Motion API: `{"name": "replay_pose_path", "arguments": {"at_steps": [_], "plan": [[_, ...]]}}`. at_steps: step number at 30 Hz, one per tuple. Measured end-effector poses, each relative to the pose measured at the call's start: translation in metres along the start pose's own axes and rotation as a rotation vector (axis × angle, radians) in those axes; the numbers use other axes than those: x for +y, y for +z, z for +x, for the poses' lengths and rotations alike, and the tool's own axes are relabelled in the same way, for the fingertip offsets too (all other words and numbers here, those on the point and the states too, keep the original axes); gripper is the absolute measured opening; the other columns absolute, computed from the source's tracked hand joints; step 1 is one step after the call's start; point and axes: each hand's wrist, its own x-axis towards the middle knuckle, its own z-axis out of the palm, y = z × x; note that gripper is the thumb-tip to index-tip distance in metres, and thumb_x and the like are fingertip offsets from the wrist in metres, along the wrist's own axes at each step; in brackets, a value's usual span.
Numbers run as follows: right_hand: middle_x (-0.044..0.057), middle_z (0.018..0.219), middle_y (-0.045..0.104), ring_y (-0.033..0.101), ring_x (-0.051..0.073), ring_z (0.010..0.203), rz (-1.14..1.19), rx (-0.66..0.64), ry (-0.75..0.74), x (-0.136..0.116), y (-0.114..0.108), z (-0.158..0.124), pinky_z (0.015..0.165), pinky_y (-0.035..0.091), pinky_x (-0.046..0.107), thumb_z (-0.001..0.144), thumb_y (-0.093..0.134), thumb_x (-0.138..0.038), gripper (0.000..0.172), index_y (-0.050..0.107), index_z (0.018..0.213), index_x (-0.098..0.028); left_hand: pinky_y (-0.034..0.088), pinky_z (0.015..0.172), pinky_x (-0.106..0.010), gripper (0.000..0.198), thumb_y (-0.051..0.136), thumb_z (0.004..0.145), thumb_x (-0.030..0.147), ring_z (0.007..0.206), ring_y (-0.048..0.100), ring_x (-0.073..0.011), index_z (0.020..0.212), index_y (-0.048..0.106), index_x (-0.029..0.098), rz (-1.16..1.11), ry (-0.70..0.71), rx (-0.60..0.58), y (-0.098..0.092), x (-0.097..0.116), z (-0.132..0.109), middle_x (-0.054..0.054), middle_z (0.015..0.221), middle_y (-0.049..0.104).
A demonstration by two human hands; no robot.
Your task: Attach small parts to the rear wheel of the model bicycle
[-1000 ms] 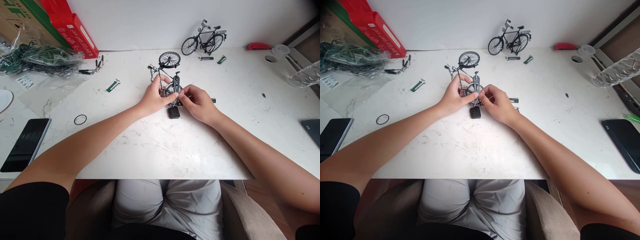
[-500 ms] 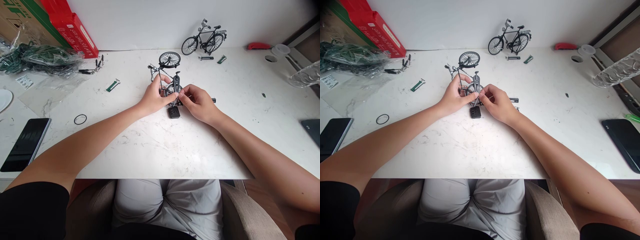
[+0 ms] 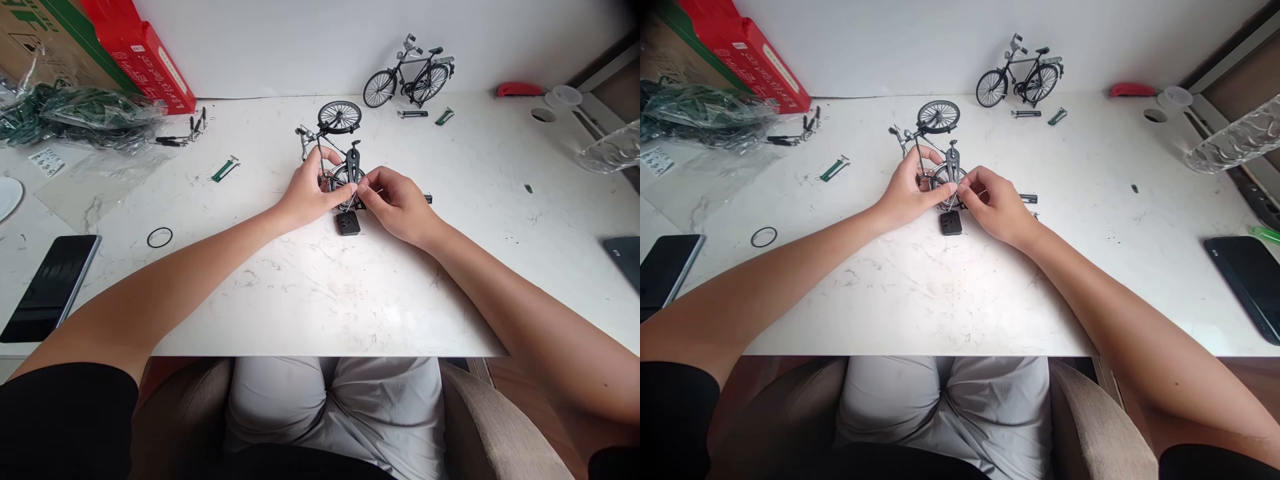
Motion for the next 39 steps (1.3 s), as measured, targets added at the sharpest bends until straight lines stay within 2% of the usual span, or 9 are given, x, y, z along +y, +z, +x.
{"name": "replay_pose_path", "arguments": {"at_steps": [5,14,23,31,39], "plan": [[0.003,0.082,0.062,0.046,0.015,0.065,0.010,0.004,-0.012,-0.0001,0.0001,0.0001,0.057,0.039,0.034,0.094,0.059,-0.082,0.056,0.061,0.093,-0.026,0.059,0.080,-0.038,0.048,0.087,0.085,0.031,0.088,0.063,-0.0138,0.121,0.056,0.028,0.000,0.015,0.000,0.0004,-0.0008,0.0007,-0.005,0.119,0.060],[0.003,0.081,0.061,0.046,0.016,0.065,0.008,0.003,-0.014,0.0019,0.0003,0.0003,0.058,0.040,0.035,0.094,0.059,-0.082,0.055,0.061,0.093,-0.026,0.058,0.082,-0.040,0.049,0.087,0.085,0.031,0.096,0.065,-0.0190,0.121,0.055,0.029,-0.036,0.004,-0.007,0.0009,-0.0011,0.0005,-0.005,0.110,0.057],[0.004,0.081,0.060,0.048,0.017,0.067,0.012,-0.002,-0.005,0.0008,-0.0003,0.0004,0.061,0.041,0.036,0.094,0.060,-0.081,0.054,0.061,0.095,-0.027,0.057,0.077,-0.038,0.047,0.088,0.084,0.032,0.079,0.060,-0.0119,0.117,0.056,0.027,0.004,0.013,0.000,0.0000,-0.0019,0.0012,-0.003,0.109,0.062],[0.003,0.080,0.060,0.048,0.017,0.067,0.014,-0.005,-0.010,0.0032,-0.0002,0.0009,0.059,0.041,0.036,0.095,0.060,-0.079,0.051,0.060,0.095,-0.027,0.055,0.081,-0.041,0.048,0.088,0.084,0.031,0.089,0.062,-0.0180,0.118,0.054,0.029,-0.035,-0.016,-0.013,0.0003,-0.0032,0.0007,-0.004,0.102,0.057],[0.004,0.083,0.062,0.047,0.016,0.066,0.005,-0.008,-0.006,0.0021,-0.0005,0.0012,0.059,0.041,0.036,0.094,0.060,-0.081,0.054,0.060,0.095,-0.027,0.056,0.081,-0.040,0.047,0.088,0.083,0.032,0.088,0.062,-0.0164,0.116,0.054,0.027,-0.021,0.001,0.004,0.0006,-0.0027,0.0011,-0.004,0.107,0.057]]}}
